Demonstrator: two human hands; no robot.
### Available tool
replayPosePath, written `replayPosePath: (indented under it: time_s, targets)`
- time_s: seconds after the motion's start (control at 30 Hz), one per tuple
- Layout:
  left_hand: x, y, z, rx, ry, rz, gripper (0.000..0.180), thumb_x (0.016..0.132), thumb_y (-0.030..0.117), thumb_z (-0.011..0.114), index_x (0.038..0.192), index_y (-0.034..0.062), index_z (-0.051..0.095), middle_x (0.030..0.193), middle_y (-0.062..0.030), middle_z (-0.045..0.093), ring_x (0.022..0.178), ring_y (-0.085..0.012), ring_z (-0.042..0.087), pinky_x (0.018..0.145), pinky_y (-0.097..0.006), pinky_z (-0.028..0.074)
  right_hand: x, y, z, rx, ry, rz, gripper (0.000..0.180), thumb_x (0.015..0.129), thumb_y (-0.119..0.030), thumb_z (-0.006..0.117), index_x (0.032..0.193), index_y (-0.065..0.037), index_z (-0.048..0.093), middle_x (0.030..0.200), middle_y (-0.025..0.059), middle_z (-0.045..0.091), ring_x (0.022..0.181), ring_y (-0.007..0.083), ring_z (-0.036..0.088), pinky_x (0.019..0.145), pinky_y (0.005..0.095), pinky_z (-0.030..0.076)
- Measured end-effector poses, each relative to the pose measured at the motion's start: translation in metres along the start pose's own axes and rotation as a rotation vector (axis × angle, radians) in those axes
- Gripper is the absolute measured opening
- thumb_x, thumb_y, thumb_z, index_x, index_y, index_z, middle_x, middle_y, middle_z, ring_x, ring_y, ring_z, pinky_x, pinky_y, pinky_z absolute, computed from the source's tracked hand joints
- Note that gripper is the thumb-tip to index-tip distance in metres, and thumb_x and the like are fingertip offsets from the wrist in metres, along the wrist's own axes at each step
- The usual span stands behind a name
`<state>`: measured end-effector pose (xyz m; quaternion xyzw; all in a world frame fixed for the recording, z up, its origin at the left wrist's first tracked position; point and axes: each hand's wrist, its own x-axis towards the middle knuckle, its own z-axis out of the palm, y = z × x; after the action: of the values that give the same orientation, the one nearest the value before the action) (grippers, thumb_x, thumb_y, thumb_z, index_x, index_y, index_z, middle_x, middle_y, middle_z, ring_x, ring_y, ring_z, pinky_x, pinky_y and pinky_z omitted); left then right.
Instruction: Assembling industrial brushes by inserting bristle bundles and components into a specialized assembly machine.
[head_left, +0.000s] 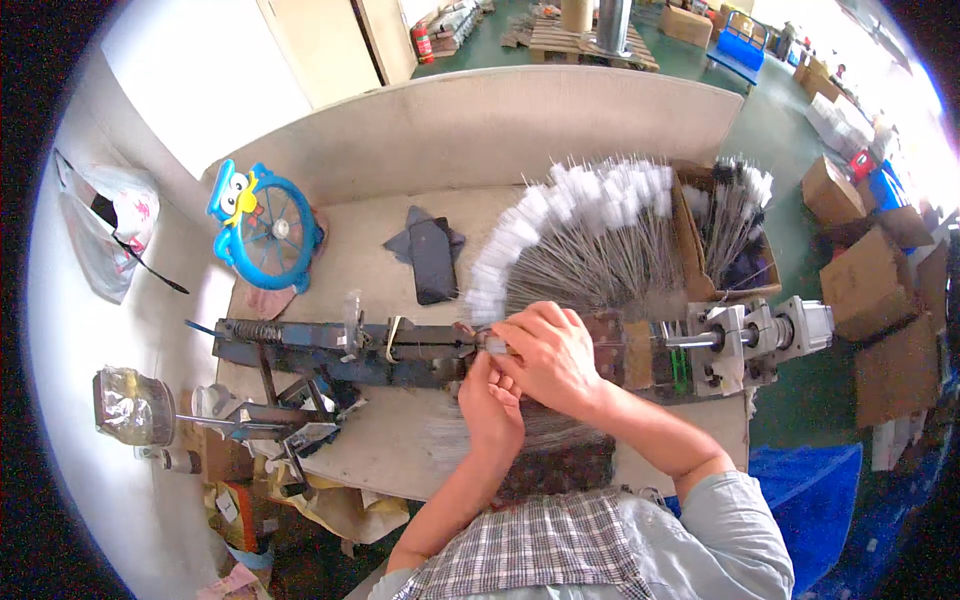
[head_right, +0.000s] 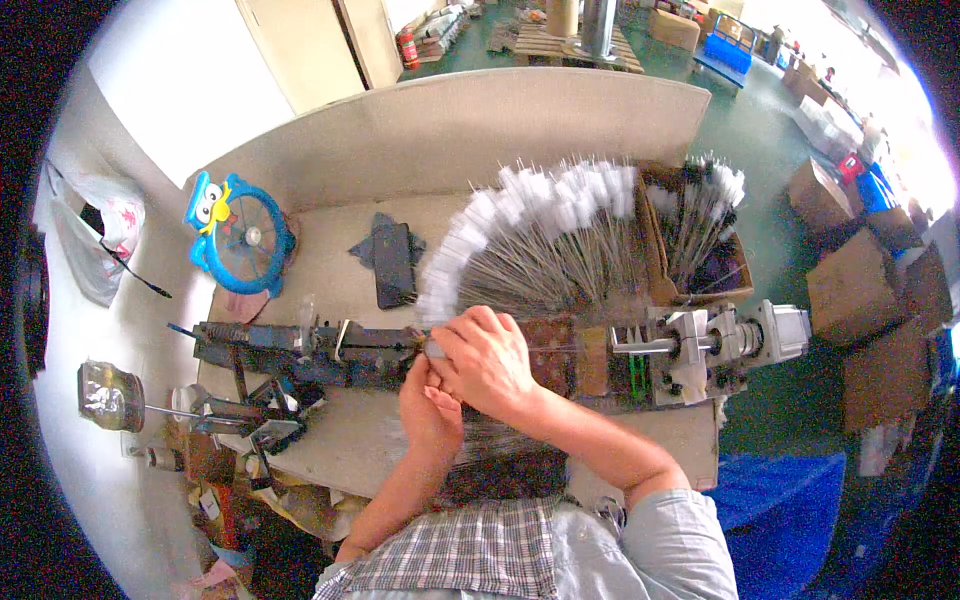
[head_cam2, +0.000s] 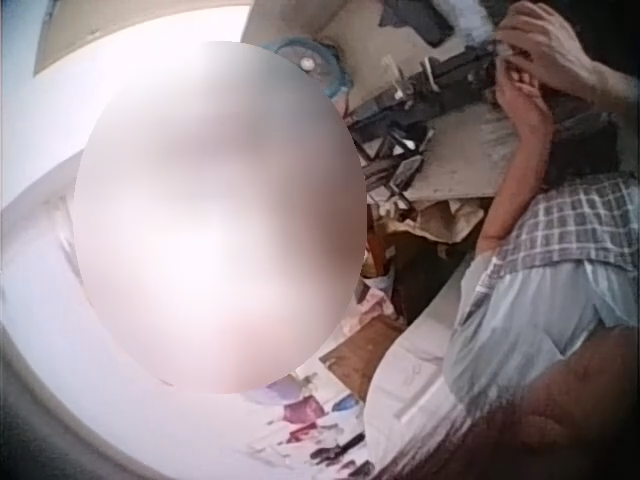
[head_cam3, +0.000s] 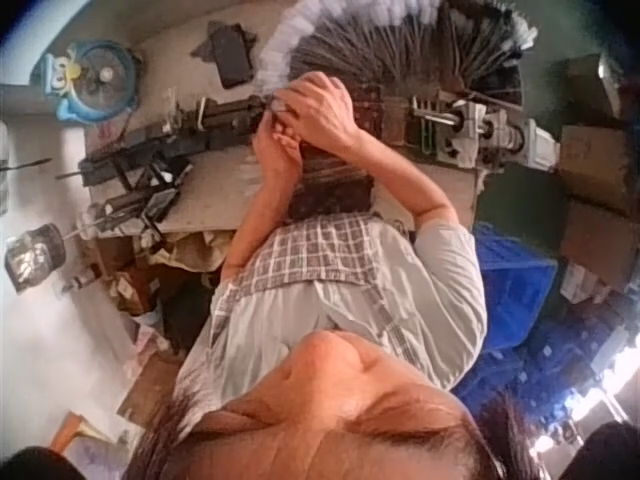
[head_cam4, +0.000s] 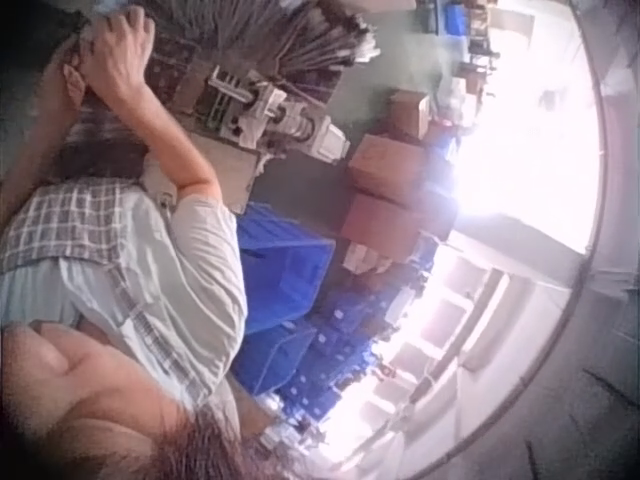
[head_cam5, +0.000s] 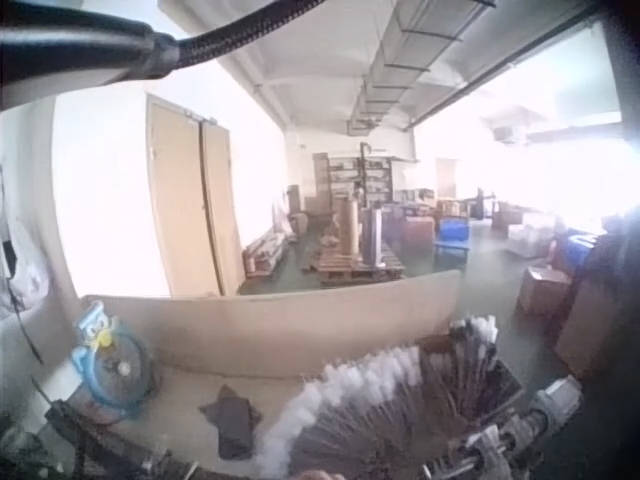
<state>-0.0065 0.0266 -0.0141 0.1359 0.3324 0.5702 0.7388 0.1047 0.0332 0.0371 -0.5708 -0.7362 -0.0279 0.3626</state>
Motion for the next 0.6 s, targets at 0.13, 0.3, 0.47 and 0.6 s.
replayPosePath:
  time_s: [0.13, 0.3, 0.47, 0.6]
  targets:
    - [-0.002, -0.006, 0.010, 0.021, 0.028, -0.013, 0.012, 0.090, 0.014, 0.048, 0.096, 0.0040, 0.053, 0.092, -0.0027, 0.056, 0.085, -0.0101, 0.054, 0.074, -0.025, 0.045, -0.009, 0.013, -0.008, 0.048, 0.056, -0.093, 0.026, 0.063, -0.020, 0.069, 0.088, -0.015, 0.067, 0.089, -0.0018, 0.062, 0.089, 0.0188, 0.056, 0.074, 0.0332, 0.044]
    - [-0.002, -0.006, 0.007, 0.045, 0.061, 0.049, 0.009, 0.089, 0.009, 0.050, 0.095, 0.0042, 0.052, 0.091, -0.0029, 0.057, 0.082, -0.0107, 0.055, 0.075, -0.026, 0.046, -0.010, 0.017, -0.012, 0.059, 0.009, -0.126, 0.025, 0.063, -0.020, 0.069, 0.088, -0.017, 0.068, 0.088, -0.0021, 0.062, 0.088, 0.0191, 0.056, 0.074, 0.0334, 0.044]
    - [-0.002, -0.008, 0.016, 0.087, 0.057, 0.066, 0.006, 0.086, 0.008, 0.053, 0.092, 0.0059, 0.054, 0.089, -0.0035, 0.059, 0.077, -0.0102, 0.057, 0.073, -0.027, 0.047, -0.016, 0.032, -0.021, 0.071, 0.029, -0.125, 0.023, 0.063, -0.022, 0.070, 0.085, -0.016, 0.069, 0.088, -0.0018, 0.062, 0.088, 0.0191, 0.056, 0.073, 0.0338, 0.044]
    - [0.000, -0.010, 0.011, 0.050, 0.009, 0.076, 0.006, 0.085, 0.007, 0.054, 0.090, 0.0066, 0.054, 0.090, -0.0036, 0.059, 0.077, -0.0106, 0.057, 0.073, -0.027, 0.046, -0.010, 0.023, -0.021, 0.083, 0.019, -0.120, 0.024, 0.065, -0.022, 0.069, 0.087, -0.015, 0.068, 0.090, -0.0004, 0.061, 0.089, 0.0198, 0.056, 0.072, 0.0344, 0.044]
